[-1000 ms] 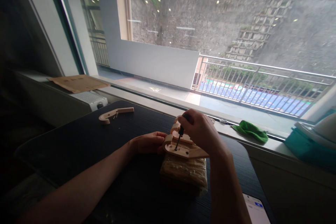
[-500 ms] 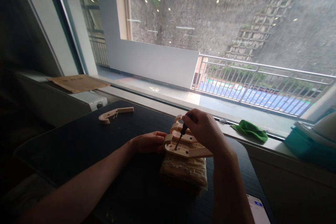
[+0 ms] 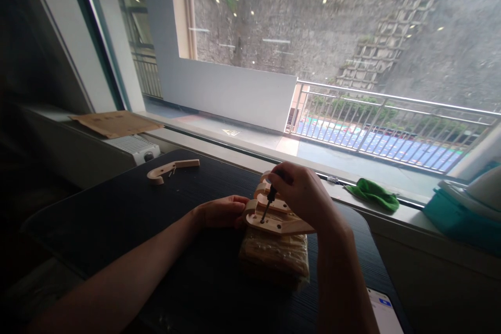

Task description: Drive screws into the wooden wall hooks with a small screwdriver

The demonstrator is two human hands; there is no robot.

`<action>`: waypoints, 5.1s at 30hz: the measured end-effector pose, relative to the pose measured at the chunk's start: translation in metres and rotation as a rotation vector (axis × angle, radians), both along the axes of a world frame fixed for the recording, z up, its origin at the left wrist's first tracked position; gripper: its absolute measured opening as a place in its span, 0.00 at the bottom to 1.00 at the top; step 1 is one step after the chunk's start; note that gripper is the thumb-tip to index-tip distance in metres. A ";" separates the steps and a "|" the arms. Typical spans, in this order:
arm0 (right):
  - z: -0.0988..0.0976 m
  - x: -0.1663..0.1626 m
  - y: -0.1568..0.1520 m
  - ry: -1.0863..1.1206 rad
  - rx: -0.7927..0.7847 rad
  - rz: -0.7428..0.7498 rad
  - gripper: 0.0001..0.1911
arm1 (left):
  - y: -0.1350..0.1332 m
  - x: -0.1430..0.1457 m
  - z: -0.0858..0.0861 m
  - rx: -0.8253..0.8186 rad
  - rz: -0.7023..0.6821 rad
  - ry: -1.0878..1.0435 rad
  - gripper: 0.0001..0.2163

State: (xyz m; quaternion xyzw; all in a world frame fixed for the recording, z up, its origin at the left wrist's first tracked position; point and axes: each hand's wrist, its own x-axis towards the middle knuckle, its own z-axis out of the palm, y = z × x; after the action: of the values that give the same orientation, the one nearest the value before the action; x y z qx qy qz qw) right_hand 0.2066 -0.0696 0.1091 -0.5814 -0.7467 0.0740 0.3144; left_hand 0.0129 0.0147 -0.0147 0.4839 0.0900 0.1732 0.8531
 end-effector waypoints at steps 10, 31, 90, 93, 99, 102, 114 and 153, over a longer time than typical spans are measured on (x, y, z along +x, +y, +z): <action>0.003 -0.002 -0.003 0.027 -0.040 0.077 0.16 | 0.001 0.000 0.000 0.015 -0.012 0.002 0.15; -0.008 -0.010 0.010 0.034 0.050 -0.022 0.18 | -0.002 0.000 0.001 0.004 -0.001 -0.007 0.15; -0.003 0.003 -0.001 0.015 0.008 0.012 0.09 | 0.000 0.002 0.000 -0.001 0.030 0.018 0.15; -0.003 0.004 0.001 -0.006 0.000 -0.030 0.11 | 0.001 0.002 -0.002 -0.007 0.033 0.029 0.15; -0.001 0.002 -0.001 -0.011 -0.014 -0.043 0.14 | 0.000 0.002 -0.001 -0.019 0.057 0.049 0.16; -0.001 0.003 -0.003 0.030 -0.052 0.016 0.12 | -0.001 0.003 0.001 -0.016 0.053 0.052 0.16; -0.002 0.001 0.000 0.015 -0.009 -0.066 0.15 | 0.002 0.001 -0.002 -0.026 0.053 0.050 0.16; -0.005 -0.004 0.004 0.016 -0.023 -0.037 0.14 | 0.003 0.000 -0.005 -0.006 0.009 0.002 0.13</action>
State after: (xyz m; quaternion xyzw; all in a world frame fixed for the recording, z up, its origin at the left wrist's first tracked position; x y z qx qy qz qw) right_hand 0.2026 -0.0657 0.1037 -0.5980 -0.7324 0.0815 0.3152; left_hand 0.0134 0.0176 -0.0200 0.4809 0.0936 0.1765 0.8537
